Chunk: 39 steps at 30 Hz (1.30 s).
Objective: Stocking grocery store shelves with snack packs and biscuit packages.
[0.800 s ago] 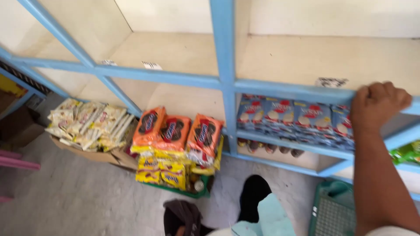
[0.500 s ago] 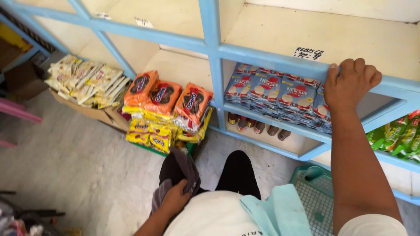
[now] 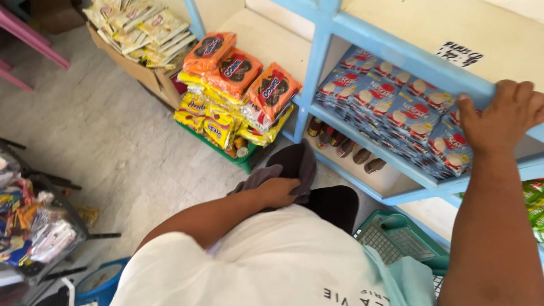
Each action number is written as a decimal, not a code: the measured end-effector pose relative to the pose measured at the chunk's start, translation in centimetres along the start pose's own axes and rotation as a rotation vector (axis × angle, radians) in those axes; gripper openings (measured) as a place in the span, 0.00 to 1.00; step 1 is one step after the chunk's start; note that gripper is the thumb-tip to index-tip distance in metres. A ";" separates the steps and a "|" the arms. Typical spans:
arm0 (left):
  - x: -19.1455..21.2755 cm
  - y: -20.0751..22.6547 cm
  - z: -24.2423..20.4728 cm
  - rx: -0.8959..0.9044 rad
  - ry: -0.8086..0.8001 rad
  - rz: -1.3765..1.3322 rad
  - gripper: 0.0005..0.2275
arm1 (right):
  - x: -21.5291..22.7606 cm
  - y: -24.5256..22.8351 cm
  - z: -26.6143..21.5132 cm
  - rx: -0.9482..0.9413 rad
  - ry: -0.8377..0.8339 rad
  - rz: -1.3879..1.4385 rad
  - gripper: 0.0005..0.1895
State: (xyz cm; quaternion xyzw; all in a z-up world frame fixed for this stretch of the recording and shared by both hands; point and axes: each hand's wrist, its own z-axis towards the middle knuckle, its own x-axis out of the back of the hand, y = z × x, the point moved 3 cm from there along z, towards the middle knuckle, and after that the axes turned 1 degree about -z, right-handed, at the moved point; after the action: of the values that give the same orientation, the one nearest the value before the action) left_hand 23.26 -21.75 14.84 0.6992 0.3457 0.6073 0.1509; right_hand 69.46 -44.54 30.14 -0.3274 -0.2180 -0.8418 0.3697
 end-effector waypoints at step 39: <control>2.4 -19.0 1.3 -0.065 0.082 -0.481 0.15 | 30.4 -12.1 -20.2 -0.528 -0.941 1.222 0.31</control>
State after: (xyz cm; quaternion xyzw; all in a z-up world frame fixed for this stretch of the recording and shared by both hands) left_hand 18.83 -6.31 4.38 0.5664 0.4883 0.5926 0.2994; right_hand 36.74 -63.84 36.33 -0.7843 0.0723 -0.2893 0.5441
